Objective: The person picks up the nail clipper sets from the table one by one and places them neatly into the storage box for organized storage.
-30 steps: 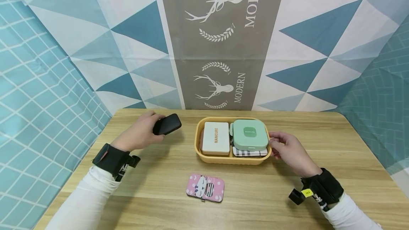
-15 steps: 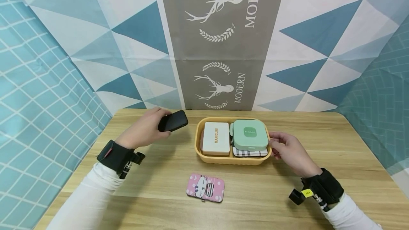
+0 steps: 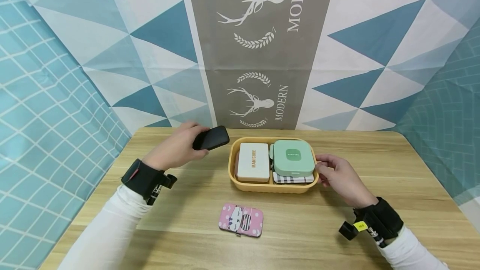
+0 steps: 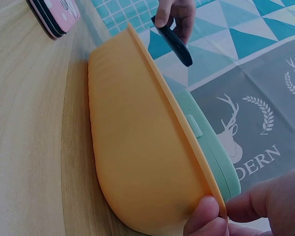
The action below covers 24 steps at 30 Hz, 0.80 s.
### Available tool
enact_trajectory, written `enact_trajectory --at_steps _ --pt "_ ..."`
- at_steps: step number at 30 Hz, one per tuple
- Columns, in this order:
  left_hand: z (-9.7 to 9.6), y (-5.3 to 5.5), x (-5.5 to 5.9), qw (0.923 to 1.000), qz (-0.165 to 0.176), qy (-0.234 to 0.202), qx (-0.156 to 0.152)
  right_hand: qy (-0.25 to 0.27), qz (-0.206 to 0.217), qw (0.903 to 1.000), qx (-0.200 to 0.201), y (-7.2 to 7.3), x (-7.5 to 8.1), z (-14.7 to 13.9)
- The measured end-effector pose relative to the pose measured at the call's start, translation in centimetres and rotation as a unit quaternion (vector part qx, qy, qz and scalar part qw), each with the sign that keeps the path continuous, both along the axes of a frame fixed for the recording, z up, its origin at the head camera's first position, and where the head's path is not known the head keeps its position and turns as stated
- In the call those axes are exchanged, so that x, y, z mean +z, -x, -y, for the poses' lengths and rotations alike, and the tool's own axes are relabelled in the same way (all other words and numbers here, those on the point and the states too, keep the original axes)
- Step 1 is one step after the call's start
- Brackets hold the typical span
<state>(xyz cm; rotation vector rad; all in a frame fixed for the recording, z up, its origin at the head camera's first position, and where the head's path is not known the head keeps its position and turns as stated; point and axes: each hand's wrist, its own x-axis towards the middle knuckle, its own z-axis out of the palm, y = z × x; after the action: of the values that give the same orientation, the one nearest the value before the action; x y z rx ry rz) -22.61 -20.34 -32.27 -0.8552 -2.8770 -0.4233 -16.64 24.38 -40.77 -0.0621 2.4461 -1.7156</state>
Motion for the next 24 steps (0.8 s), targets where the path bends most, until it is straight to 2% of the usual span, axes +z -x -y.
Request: enact_trajectory --at_steps 24 --pt "-2.4 0.9 0.4 0.9996 0.021 -0.001 -0.02 -0.004 -0.002 1.0 0.001 0.1 -0.2 -0.1"
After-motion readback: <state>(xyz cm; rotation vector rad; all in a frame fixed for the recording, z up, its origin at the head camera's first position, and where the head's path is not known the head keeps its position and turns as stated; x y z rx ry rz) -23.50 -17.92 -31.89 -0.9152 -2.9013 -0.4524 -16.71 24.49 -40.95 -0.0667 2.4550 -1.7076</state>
